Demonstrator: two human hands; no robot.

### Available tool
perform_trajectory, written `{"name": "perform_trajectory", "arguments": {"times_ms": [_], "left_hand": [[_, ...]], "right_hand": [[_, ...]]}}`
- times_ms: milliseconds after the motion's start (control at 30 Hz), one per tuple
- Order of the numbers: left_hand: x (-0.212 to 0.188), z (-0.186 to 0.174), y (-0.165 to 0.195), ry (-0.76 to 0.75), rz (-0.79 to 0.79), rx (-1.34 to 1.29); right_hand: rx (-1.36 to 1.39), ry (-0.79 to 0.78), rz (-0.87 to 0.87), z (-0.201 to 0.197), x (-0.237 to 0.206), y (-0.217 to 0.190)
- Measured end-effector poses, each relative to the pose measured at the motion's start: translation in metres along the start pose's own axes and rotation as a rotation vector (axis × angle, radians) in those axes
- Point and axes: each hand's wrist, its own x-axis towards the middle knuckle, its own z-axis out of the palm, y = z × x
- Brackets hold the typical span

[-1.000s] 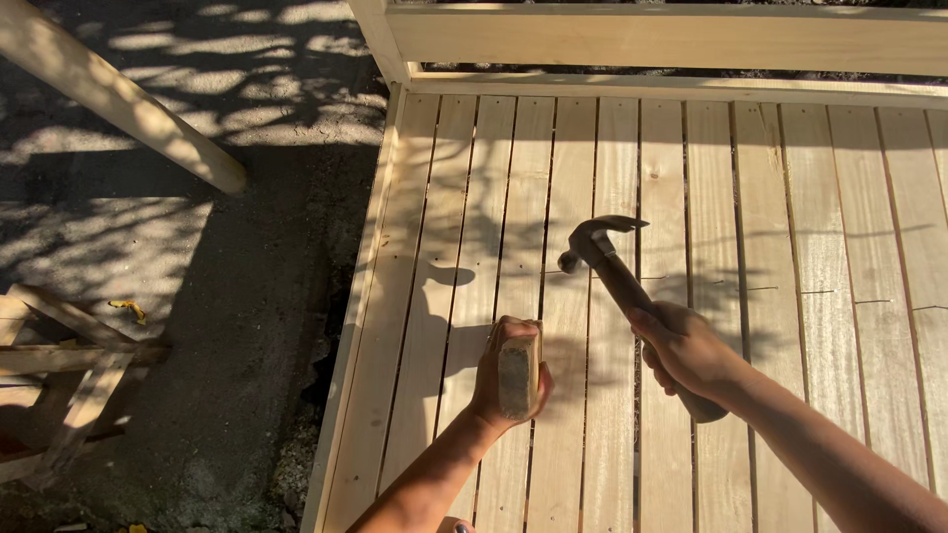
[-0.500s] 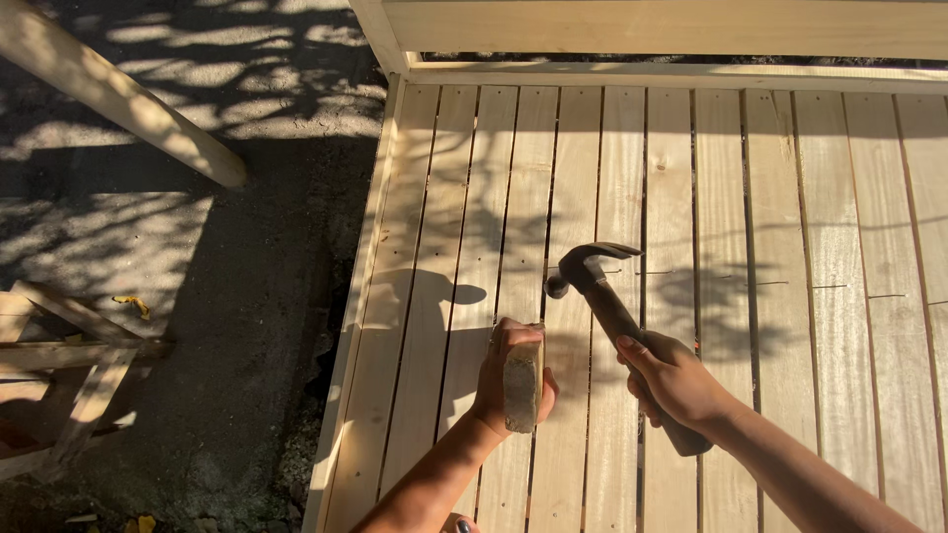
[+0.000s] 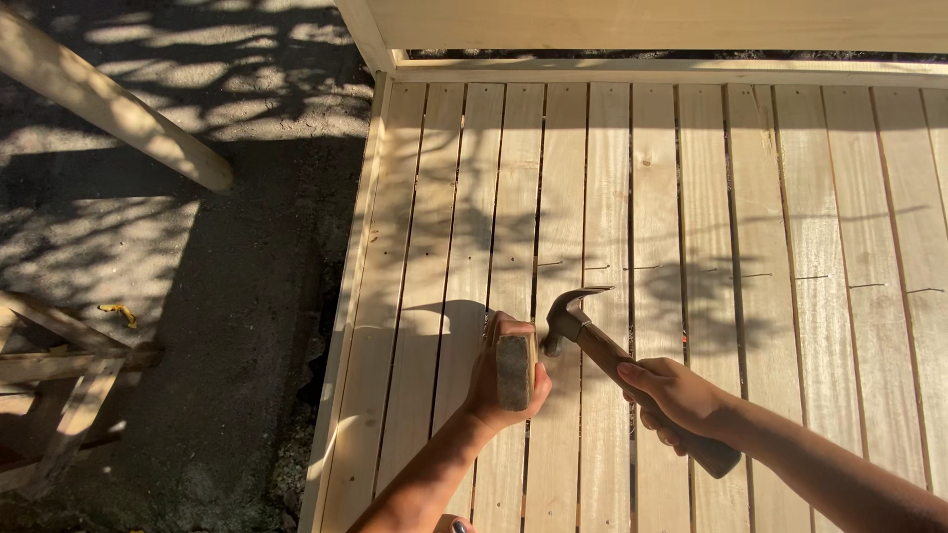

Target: The person hammers nails into the slatted surface of a wooden bench frame outdoors, working one nail at a time while holding a small wood block in the other hand. They move across the bench driving successive nails, then reach into a cardboard box for more nails.

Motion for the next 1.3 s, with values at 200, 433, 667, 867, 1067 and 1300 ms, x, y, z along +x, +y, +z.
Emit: {"name": "perform_trajectory", "arguments": {"times_ms": [200, 433, 667, 867, 1067, 1300], "left_hand": [[0.001, 0.003, 0.0, -0.02, 0.042, 0.096], [0.003, 0.005, 0.0, -0.049, 0.019, 0.135], [0.004, 0.007, 0.003, -0.09, -0.076, 0.113], [0.012, 0.007, 0.004, 0.017, 0.055, 0.123], [0.039, 0.0, -0.009, 0.06, -0.122, -0.1], [0.041, 0.001, -0.013, 0.047, -0.045, 0.003]], "right_hand": [[-0.131, 0.208, -0.113, -0.04, 0.004, 0.024], [0.009, 0.398, -0.272, -0.037, 0.0, 0.007], [0.002, 0.842, -1.069, -0.025, 0.037, 0.018], [-0.374, 0.684, -0.676, 0.022, 0.109, 0.018], [-0.092, 0.788, -0.871, 0.01, 0.113, -0.02], [-0.092, 0.67, -0.812, 0.031, 0.076, 0.016]]}}
